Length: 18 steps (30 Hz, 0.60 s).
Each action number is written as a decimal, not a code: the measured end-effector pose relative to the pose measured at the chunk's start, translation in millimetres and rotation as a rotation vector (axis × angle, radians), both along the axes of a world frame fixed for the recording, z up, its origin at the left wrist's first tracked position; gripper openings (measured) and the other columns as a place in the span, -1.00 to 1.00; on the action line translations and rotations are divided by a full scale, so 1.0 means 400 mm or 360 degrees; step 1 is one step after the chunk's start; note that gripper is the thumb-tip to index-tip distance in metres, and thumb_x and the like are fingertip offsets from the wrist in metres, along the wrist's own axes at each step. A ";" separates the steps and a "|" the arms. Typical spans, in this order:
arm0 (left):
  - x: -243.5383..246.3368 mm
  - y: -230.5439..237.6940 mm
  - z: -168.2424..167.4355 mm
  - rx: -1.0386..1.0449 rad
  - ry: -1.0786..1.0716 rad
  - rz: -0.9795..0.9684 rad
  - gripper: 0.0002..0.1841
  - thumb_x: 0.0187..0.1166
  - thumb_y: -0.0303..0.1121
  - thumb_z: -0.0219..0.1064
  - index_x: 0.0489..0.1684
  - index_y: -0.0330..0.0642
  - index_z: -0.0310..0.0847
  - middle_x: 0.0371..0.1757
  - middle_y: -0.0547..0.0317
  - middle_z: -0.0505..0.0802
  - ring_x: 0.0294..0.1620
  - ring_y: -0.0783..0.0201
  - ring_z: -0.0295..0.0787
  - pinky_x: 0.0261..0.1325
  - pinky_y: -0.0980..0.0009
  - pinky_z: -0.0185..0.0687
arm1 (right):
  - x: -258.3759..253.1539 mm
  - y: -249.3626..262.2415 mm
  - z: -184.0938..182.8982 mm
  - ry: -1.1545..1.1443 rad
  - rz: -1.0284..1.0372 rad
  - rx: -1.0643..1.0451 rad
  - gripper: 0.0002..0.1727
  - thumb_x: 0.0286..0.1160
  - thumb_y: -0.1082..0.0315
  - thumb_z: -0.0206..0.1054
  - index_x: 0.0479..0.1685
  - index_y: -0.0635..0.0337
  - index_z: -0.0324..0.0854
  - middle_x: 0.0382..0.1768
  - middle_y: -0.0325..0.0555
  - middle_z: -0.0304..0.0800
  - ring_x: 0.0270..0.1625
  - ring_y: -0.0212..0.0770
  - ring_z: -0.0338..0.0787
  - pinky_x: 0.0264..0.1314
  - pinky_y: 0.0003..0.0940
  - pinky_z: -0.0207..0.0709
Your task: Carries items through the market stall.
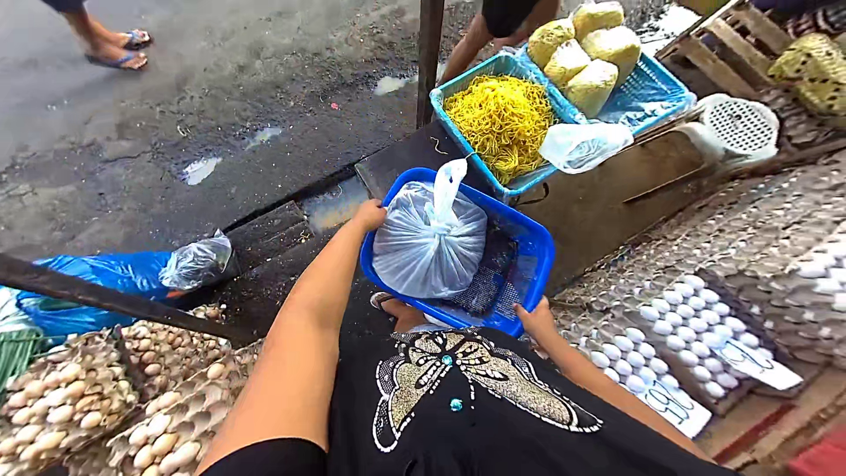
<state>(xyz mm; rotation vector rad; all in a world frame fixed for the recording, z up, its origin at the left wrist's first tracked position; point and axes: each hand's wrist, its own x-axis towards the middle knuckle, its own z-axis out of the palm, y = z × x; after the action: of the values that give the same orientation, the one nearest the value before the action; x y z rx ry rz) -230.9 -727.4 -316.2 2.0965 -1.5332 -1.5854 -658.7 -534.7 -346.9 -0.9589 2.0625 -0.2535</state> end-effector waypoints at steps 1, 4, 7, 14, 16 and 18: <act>-0.014 0.016 -0.015 0.0023 -0.0021 0.0014 -0.60 0.83 -0.30 0.07 0.39 -0.44 0.55 0.29 -0.46 0.72 0.37 -0.31 0.66 0.44 -0.28 0.46 | -0.008 -0.016 0.003 0.0033 -0.0038 0.0017 -0.13 0.54 0.37 0.43 0.75 0.48 -0.01 0.45 0.50 0.52 0.49 0.25 0.62 0.58 0.14 0.44; -0.013 0.113 0.000 0.0057 -0.0058 0.0065 -0.59 0.87 -0.26 0.04 0.41 -0.43 0.49 0.29 -0.46 0.71 0.36 -0.32 0.67 0.43 -0.27 0.50 | 0.002 -0.030 0.037 0.0150 -0.0055 0.0041 -0.22 0.66 0.17 0.37 0.69 0.48 0.12 0.44 0.49 0.54 0.50 0.26 0.62 0.59 0.17 0.41; 0.067 0.262 0.043 0.0003 -0.0034 0.0249 -0.61 0.86 -0.26 0.08 0.36 -0.44 0.54 0.24 -0.45 0.74 0.32 -0.32 0.70 0.40 -0.27 0.52 | 0.052 -0.042 0.105 0.0290 0.0166 -0.0069 -0.33 0.77 0.11 0.22 0.59 0.53 0.28 0.36 0.53 0.60 0.45 0.34 0.64 0.55 0.25 0.41; 0.264 0.803 0.164 0.0039 -0.0035 0.1398 -0.57 0.85 -0.26 0.04 0.44 -0.46 0.50 0.37 -0.39 0.69 0.44 -0.15 0.64 0.56 -0.05 0.44 | 0.390 -0.210 0.189 0.0113 0.1167 -0.0621 -0.41 0.80 0.17 0.16 0.35 0.72 0.46 0.28 0.71 0.60 0.42 0.54 0.62 0.55 0.37 0.33; 0.276 0.978 0.233 -0.0120 -0.0079 0.1830 -0.54 0.86 -0.19 0.03 0.34 -0.47 0.56 0.23 -0.36 0.75 0.29 -0.11 0.71 0.45 -0.04 0.52 | 0.532 -0.226 0.195 -0.0095 0.1458 -0.0842 -0.42 0.77 0.21 0.18 0.31 0.76 0.47 0.25 0.73 0.61 0.38 0.55 0.64 0.54 0.34 0.35; 0.250 1.161 0.306 -0.0282 -0.0180 0.2219 -0.50 0.88 -0.11 0.01 0.22 -0.46 0.62 0.05 -0.30 0.78 0.10 -0.05 0.74 0.31 -0.03 0.58 | 0.689 -0.211 0.212 -0.0345 0.1722 -0.1046 -0.46 0.74 0.26 0.22 0.27 0.76 0.47 0.15 0.71 0.66 0.27 0.48 0.72 0.47 0.26 0.45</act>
<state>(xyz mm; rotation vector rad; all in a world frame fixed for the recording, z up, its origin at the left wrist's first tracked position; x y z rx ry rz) -131.0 -263.1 -193.9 2.1990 0.0323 -0.7285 -383.3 -618.9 -262.1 -2.1673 1.0159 -0.4207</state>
